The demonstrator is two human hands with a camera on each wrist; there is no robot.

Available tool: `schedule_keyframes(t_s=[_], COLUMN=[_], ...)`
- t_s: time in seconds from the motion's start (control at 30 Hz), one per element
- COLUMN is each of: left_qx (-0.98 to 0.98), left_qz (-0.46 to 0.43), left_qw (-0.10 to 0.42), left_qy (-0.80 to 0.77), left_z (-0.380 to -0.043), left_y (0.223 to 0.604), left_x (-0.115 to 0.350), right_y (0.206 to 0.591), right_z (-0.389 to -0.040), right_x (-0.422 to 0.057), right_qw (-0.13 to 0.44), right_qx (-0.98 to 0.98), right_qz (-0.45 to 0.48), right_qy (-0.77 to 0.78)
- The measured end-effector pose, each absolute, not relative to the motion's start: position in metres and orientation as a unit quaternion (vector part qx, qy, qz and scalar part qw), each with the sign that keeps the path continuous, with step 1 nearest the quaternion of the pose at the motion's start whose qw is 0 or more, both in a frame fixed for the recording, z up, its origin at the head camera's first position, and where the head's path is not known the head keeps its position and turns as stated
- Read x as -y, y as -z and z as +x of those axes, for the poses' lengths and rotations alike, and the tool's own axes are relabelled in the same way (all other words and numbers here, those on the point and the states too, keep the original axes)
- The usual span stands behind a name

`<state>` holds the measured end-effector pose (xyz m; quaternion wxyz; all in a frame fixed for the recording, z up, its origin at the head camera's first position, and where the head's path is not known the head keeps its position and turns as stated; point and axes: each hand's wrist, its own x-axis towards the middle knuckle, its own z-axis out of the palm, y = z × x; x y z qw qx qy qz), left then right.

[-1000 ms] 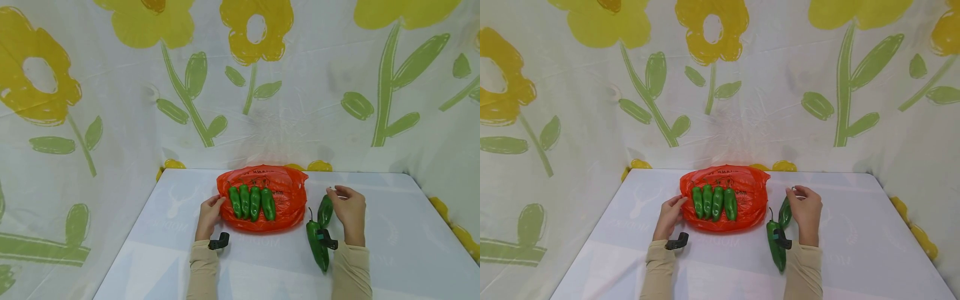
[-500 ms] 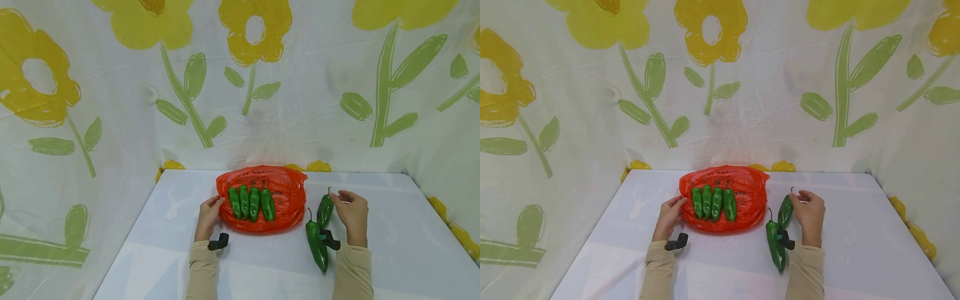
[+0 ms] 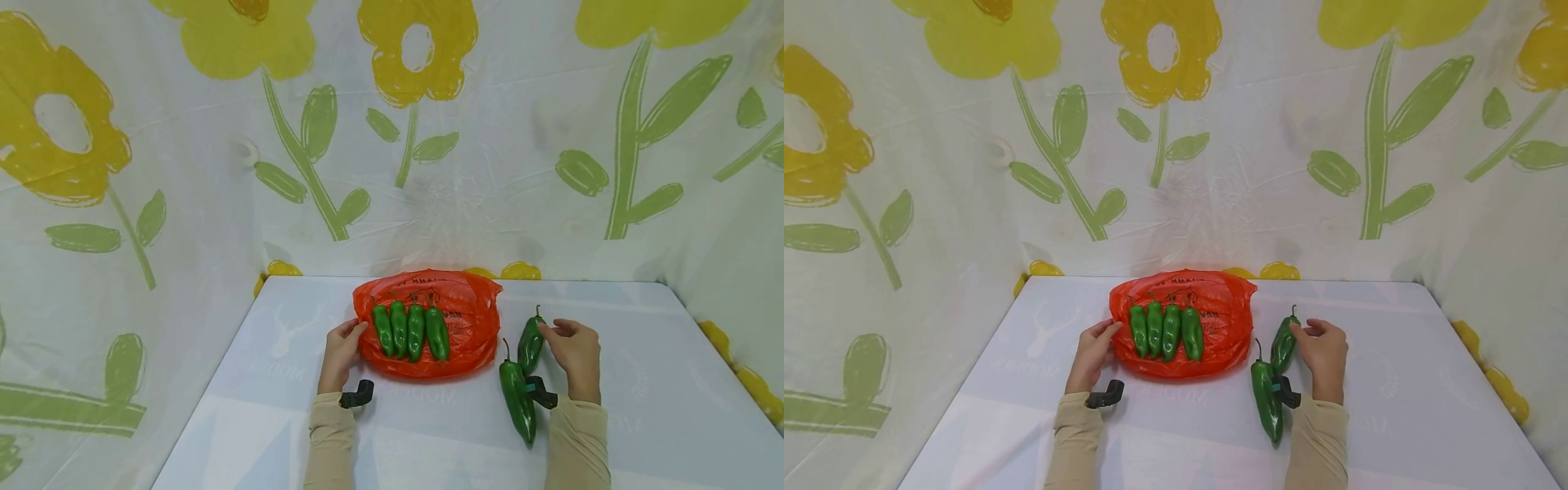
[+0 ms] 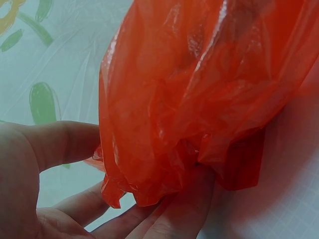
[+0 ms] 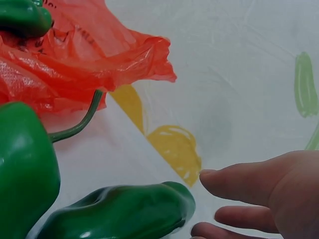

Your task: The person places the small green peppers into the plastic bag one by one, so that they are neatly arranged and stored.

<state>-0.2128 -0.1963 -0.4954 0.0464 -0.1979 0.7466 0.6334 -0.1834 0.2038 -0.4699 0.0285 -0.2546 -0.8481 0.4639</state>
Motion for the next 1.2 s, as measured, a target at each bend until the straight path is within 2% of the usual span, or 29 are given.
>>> schedule_keyframes(t_s=[0.57,1.2], left_qx=[-0.747,-0.749], left_qz=[-0.197,-0.196], left_qw=[0.047,0.047], left_qy=[-0.633,-0.631], left_z=[-0.2129,-0.2132], left_y=[0.4952,0.4954], left_x=[0.1966,0.1969], right_y=[0.4725,0.4752], right_z=[-0.1843,-0.1889], right_x=[-0.2065,-0.2046], right_qw=[-0.052,-0.091], right_qx=[0.850,0.866], right_qz=[-0.242,-0.215], right_qy=[-0.465,-0.443])
